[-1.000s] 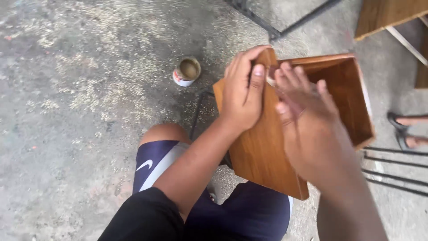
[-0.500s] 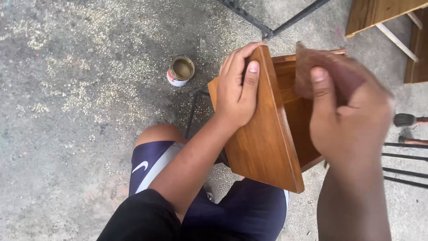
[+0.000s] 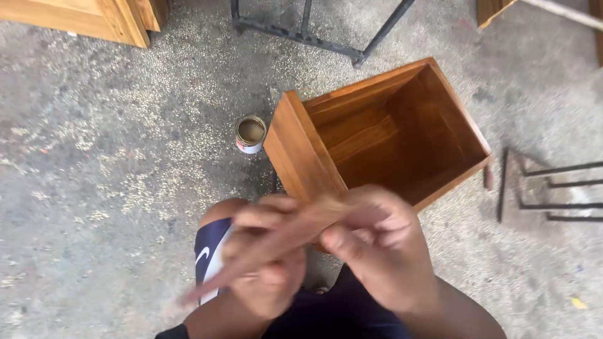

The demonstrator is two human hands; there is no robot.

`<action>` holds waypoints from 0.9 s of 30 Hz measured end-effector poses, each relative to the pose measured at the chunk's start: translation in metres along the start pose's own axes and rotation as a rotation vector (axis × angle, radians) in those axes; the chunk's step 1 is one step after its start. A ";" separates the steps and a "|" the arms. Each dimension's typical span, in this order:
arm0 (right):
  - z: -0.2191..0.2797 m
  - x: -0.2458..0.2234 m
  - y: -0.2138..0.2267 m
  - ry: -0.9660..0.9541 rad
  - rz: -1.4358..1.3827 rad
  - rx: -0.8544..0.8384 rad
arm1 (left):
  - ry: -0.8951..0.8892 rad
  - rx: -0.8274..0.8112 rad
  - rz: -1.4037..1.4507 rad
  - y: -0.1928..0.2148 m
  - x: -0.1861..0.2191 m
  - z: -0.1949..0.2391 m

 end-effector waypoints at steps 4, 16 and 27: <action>0.011 -0.034 0.027 0.291 1.156 0.084 | -0.185 -0.015 -0.306 0.043 0.034 -0.033; 0.003 -0.047 0.083 0.239 1.808 0.218 | -0.240 -1.116 -1.612 -0.040 0.005 -0.080; 0.006 -0.050 0.081 0.340 1.727 0.237 | -0.088 -1.263 -1.477 -0.026 -0.001 -0.064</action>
Point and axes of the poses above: each hand's wrist, its own z-axis away from the middle knuckle, its own y-axis out of the back of the hand, x = y × z, the point moved 6 cm from there along -z, towards the middle knuckle, and after that the axes turned 3 degrees about -x, right-handed, at the moved point
